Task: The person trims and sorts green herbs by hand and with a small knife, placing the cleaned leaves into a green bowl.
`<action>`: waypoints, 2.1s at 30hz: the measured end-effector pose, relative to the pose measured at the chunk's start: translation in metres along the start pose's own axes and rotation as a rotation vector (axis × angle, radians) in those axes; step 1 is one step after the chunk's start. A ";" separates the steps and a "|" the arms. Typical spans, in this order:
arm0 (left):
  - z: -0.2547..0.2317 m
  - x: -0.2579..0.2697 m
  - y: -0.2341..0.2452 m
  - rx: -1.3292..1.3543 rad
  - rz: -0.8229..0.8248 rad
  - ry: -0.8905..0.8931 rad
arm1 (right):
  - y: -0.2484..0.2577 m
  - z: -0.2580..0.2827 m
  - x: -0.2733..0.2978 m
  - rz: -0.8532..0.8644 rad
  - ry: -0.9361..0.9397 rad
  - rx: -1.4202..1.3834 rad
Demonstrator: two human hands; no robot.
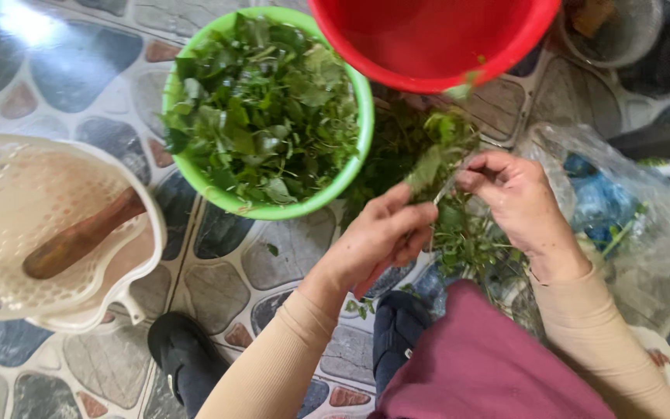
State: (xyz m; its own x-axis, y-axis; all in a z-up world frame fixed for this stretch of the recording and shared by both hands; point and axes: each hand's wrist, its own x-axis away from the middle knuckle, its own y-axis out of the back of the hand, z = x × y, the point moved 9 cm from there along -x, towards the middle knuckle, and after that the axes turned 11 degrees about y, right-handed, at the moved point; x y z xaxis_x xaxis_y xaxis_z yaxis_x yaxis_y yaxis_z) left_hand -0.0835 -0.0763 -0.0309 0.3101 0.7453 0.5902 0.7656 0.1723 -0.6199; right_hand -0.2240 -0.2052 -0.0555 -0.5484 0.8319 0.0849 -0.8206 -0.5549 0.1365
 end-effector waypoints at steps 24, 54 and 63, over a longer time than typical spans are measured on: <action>-0.040 0.047 0.064 0.381 0.124 -0.133 | -0.109 0.041 -0.044 0.513 -0.286 -0.258; -0.033 0.018 -0.028 -0.864 -0.704 -0.645 | -0.027 -0.019 0.022 -0.381 -0.392 -0.808; -0.068 0.079 0.050 -1.046 -1.005 -0.994 | 0.120 -0.031 0.042 -0.065 -0.285 -0.455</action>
State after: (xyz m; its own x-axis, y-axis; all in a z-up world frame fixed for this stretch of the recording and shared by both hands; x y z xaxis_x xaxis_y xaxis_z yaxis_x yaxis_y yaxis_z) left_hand 0.0177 -0.0526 0.0204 -0.5923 0.7636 -0.2570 0.5591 0.6192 0.5514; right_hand -0.3501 -0.2371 -0.0667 -0.4808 0.7978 0.3638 -0.8728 -0.3957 -0.2856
